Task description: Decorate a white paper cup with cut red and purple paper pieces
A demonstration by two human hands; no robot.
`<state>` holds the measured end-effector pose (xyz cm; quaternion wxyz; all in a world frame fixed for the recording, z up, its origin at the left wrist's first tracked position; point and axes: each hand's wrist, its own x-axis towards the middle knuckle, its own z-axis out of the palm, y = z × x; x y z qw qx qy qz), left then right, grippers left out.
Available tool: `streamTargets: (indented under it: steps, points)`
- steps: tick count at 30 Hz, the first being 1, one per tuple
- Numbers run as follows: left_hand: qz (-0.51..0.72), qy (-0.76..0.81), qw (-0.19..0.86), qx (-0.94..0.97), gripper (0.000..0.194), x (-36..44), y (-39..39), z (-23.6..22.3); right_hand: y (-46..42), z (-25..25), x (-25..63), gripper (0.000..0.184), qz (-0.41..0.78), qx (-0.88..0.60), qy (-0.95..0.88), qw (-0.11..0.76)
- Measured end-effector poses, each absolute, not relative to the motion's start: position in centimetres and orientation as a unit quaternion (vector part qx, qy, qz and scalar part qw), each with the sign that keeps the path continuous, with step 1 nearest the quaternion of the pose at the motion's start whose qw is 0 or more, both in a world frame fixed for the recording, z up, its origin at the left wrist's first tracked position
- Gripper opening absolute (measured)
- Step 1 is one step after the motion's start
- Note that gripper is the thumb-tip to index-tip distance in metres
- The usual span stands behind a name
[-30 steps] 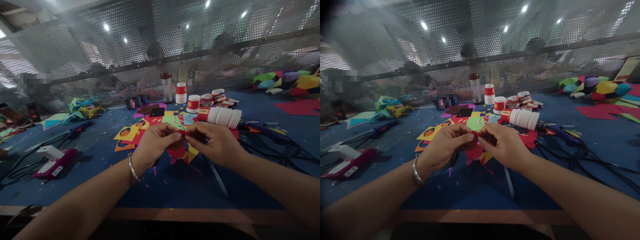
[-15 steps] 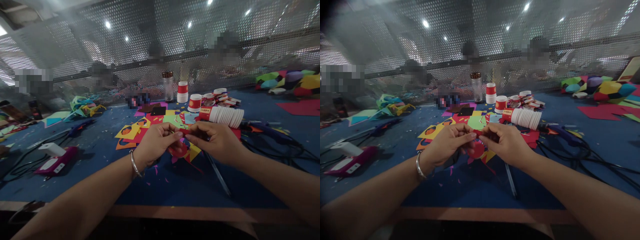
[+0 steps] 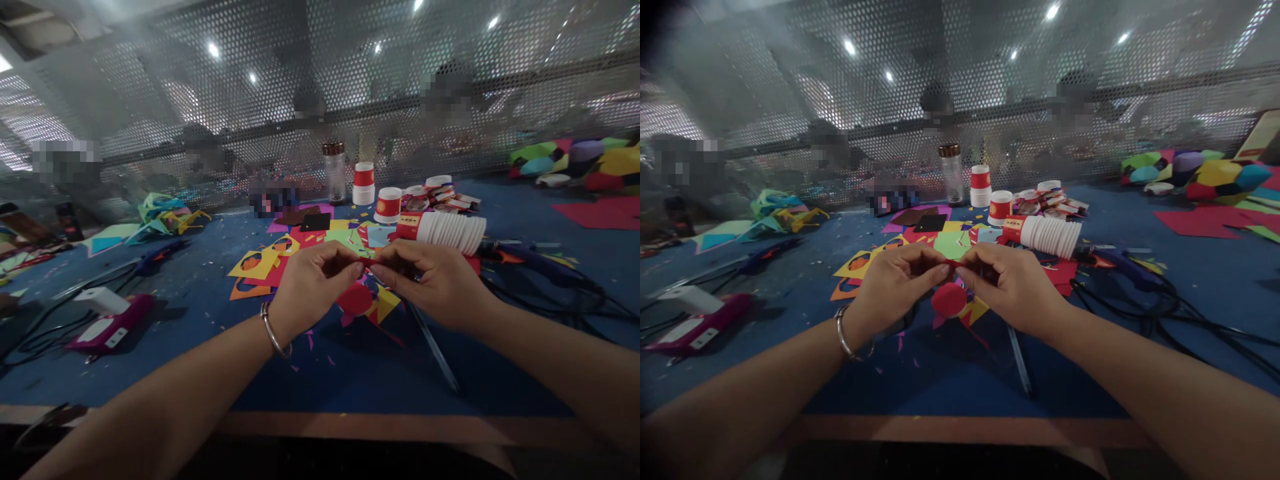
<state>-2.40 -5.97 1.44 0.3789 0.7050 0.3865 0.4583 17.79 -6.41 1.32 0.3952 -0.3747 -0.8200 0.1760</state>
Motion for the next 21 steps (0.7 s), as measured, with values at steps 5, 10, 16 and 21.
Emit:
streamTargets:
  steps: [5, 10, 16, 21]
  points:
    - [0.474, 0.383, 0.296, 0.736, 0.006, -2.16, -6.45, 1.53, -6.61, 1.43, 17.77, 0.017, 0.16, -0.371, -0.822, 0.401]
    - [0.476, 0.371, 0.332, 0.725, 0.002, -2.11, -6.57, 1.42, -6.7, 1.44, 17.66, 0.016, 0.153, -0.352, -0.828, 0.408]
    - [0.491, 0.368, 0.355, 0.706, 0.013, -2.0, -6.89, 1.46, -6.75, 1.54, 17.58, 0.014, 0.149, -0.344, -0.828, 0.417]
    - [0.493, 0.374, 0.355, 0.7, 0.015, -1.8, -7.08, 1.57, -6.79, 1.61, 17.52, 0.013, 0.156, -0.347, -0.828, 0.411]
